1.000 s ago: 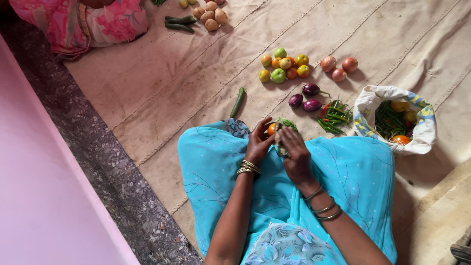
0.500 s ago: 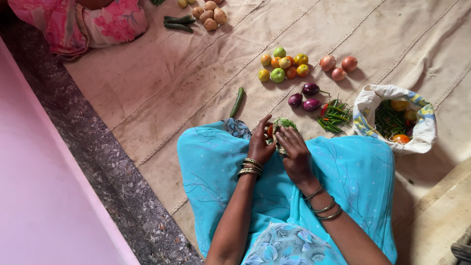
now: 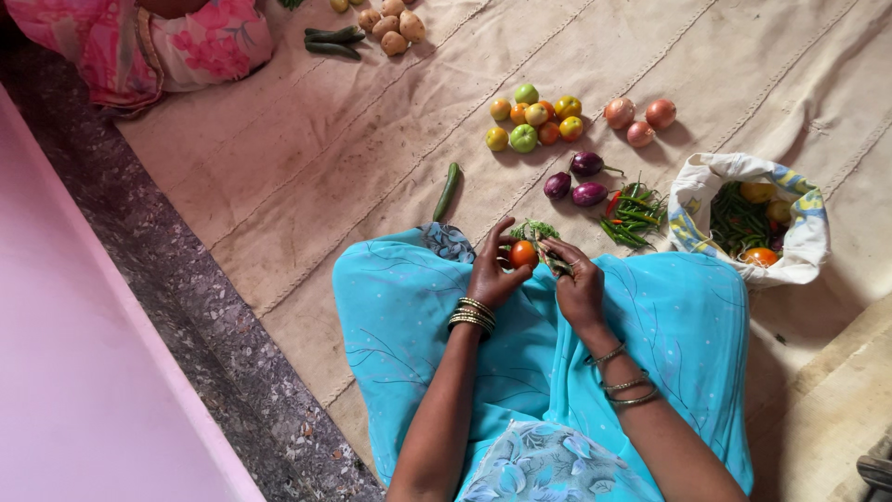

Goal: The person sorts vegetables by hand while sitting on the floor, placing items into a bag.

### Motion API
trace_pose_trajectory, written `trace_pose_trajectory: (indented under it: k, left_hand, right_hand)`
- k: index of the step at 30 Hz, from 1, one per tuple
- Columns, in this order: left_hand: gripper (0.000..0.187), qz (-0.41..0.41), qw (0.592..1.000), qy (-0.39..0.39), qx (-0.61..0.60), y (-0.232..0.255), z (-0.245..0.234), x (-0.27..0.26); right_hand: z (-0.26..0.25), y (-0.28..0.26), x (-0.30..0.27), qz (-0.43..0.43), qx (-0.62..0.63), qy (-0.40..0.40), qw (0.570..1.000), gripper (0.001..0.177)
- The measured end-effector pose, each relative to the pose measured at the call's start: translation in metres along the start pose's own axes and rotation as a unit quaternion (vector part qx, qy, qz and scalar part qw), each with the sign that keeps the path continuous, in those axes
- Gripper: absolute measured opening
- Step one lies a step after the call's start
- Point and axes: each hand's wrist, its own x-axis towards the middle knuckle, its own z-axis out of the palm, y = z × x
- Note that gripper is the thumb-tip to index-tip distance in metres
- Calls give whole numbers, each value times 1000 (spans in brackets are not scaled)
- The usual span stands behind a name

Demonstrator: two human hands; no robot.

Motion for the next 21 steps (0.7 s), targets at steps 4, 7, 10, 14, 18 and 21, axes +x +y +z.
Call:
trace_pose_trajectory:
  k: [4, 7, 10, 14, 18, 21]
  left_hand:
    - [79, -17, 993, -10, -119, -27, 2, 9]
    - [60, -104, 934, -15, -342, -36, 7, 10]
    - [46, -160, 855, -73, -487, -36, 8, 9]
    - [37, -176, 807, -10, -564, -44, 6, 11]
    - [38, -183, 795, 34, -577, -51, 2, 14]
    - [40, -144, 822, -30, -551, -54, 3, 11]
  right_hand:
    - [8, -6, -4, 60, 15, 10, 998, 60]
    - [11, -20, -5, 117, 53, 30, 991, 58]
    - [9, -33, -8, -51, -33, 12, 998, 67]
    - [9, -46, -13, -125, -148, -36, 980, 75]
    - [16, -49, -16, -160, -202, -63, 964, 78]
    - [12, -43, -12, -131, -165, -32, 977, 76]
